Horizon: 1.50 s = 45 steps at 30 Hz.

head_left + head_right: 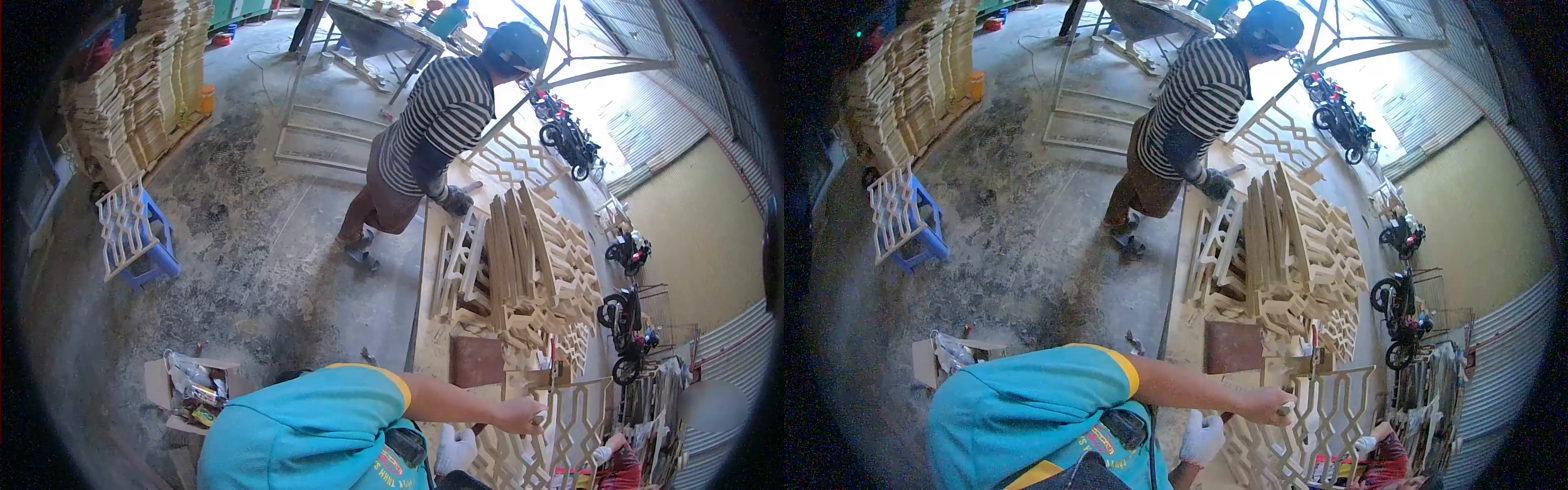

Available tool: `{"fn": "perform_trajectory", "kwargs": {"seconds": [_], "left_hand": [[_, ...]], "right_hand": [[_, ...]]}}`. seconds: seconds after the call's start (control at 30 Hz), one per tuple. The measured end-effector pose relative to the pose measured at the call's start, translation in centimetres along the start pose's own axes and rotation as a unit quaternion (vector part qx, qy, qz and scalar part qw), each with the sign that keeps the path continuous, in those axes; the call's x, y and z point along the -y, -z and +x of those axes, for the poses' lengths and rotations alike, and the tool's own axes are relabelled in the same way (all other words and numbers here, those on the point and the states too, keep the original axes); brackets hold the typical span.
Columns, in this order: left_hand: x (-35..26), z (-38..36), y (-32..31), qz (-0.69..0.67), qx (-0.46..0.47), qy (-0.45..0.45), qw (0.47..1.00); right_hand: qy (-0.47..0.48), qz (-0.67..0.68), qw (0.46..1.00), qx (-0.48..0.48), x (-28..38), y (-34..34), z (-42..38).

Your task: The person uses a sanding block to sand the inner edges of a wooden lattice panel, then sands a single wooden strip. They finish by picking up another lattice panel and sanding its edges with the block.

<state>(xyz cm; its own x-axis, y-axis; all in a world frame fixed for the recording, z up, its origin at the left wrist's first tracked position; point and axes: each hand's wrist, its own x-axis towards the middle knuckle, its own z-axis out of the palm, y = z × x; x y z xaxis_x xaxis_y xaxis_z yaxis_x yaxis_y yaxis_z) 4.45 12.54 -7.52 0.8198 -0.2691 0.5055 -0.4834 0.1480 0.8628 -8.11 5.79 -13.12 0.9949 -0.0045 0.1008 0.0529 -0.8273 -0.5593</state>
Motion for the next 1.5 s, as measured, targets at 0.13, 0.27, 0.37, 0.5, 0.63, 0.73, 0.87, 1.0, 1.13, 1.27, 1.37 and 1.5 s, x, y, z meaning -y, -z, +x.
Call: {"fn": "perform_trajectory", "kwargs": {"seconds": [0.13,0.27,0.37,0.5,0.63,0.73,0.87,1.0,1.13,1.27,1.37,1.5], "left_hand": [[-0.7,-0.1,0.4,-0.006,0.008,0.035,0.999],[-1.5,-0.2,0.7,0.02,-0.015,0.01,1.0],[-1.1,-0.7,0.2,0.02,-0.026,-0.006,0.999],[-2.6,-1.1,0.9,0.003,-0.006,0.025,1.0],[-2.5,-1.1,0.9,0.051,-0.004,0.047,0.998],[-1.7,-1.0,0.6,0.048,0.007,0.069,0.996],[-1.4,-1.2,0.3,0.07,-0.004,0.057,0.996],[-2.0,-1.5,0.5,0.087,-0.004,0.056,0.995],[-2.4,-1.9,0.6,0.057,-0.017,0.036,0.998],[-3.0,-2.0,0.5,0.047,-0.033,0.024,0.998],[-2.7,-2.0,0.4,0.054,-0.034,0.013,0.998],[-2.1,-2.1,0.2,0.065,-0.044,0.0,0.997]], "right_hand": [[-0.019,0.087,0.995,0.039,0.2,1.0,-0.2],[-0.001,-0.061,0.998,0.014,2.6,-0.4,-1.0],[0.029,0.083,0.995,0.055,1.9,0.1,-0.2],[-0.065,0.188,0.979,0.051,-0.1,0.7,-0.1],[-0.014,0.043,0.999,-0.026,2.9,1.3,-1.3],[-0.014,0.079,0.996,0.041,1.8,1.4,-1.3],[-0.051,0.128,0.99,0.034,2.1,1.8,-1.3],[-0.052,0.102,0.993,0.039,3.8,2.4,-2.0],[-0.067,0.158,0.985,0.007,3.0,2.3,-2.3],[-0.096,0.15,0.984,-0.017,1.7,2.6,-3.2],[-0.105,0.132,0.986,-0.014,0.6,3.0,-4.2],[-0.089,0.138,0.986,-0.031,0.0,4.0,-4.4]]}}
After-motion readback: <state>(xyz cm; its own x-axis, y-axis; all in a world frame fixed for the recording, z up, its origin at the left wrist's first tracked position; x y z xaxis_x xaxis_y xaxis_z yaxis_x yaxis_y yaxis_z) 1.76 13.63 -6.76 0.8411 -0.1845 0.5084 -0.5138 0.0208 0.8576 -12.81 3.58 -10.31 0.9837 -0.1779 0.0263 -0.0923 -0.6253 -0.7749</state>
